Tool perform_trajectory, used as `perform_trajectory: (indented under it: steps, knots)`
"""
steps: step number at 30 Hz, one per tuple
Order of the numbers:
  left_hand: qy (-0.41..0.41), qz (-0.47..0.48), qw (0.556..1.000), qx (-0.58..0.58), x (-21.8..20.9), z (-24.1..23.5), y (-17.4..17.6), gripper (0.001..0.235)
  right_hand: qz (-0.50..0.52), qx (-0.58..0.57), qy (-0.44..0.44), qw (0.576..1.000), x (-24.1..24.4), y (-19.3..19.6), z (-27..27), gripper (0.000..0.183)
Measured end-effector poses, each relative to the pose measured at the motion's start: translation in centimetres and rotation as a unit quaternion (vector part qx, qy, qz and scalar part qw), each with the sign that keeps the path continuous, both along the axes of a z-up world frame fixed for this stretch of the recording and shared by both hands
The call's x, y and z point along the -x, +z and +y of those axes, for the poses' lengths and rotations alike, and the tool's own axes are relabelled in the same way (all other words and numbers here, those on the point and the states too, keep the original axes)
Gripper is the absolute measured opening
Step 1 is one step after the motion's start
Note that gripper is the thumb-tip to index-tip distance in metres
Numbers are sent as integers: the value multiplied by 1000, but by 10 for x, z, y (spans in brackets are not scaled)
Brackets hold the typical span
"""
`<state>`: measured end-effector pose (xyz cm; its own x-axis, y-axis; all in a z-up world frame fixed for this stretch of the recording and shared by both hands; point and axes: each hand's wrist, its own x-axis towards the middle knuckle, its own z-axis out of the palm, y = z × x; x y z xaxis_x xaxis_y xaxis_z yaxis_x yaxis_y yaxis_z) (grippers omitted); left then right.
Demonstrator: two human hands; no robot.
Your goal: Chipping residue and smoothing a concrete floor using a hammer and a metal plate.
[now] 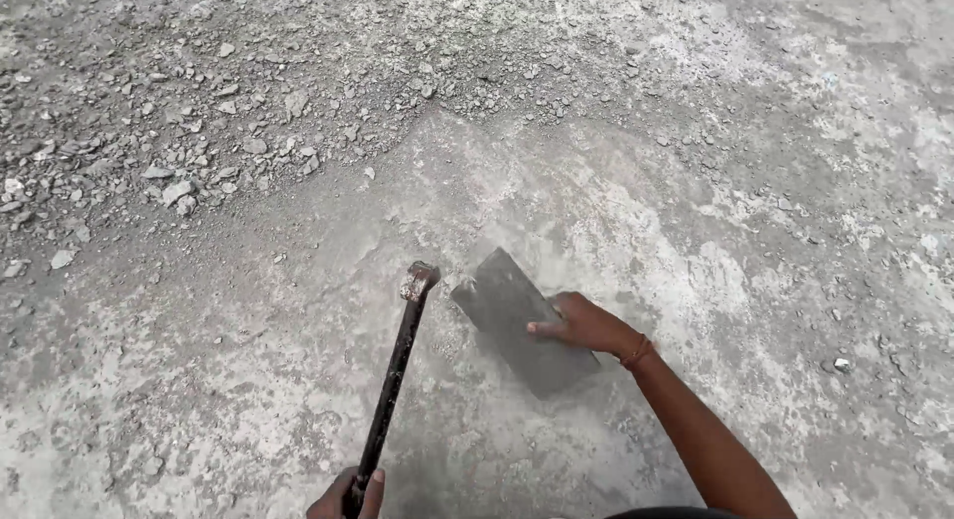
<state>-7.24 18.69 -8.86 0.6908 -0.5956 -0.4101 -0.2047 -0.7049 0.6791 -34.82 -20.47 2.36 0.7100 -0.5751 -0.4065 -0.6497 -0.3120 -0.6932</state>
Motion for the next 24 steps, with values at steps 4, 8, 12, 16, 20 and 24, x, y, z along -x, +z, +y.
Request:
perform_trajectory:
  steps: [4,8,12,16,20,24]
  knots:
    - [-13,0,1000,20,37,-31,65,36,-28,-68,105,992,6,-48,135,54]
    - [-58,-16,994,93,90,-45,76,33,-177,1,-140,974,10,-46,221,55]
    - [-292,-221,874,320,147,-41,4,60,-191,-374,-310,853,9,-118,267,52]
    - [-405,54,902,137,148,-60,85,68,-222,-531,-466,671,75,-154,238,65]
    - [-501,20,847,178,129,-67,109,58,-121,-306,-516,791,191,-242,219,46]
    - [-546,-128,806,189,121,-77,27,58,-71,-215,-521,823,198,-155,199,57]
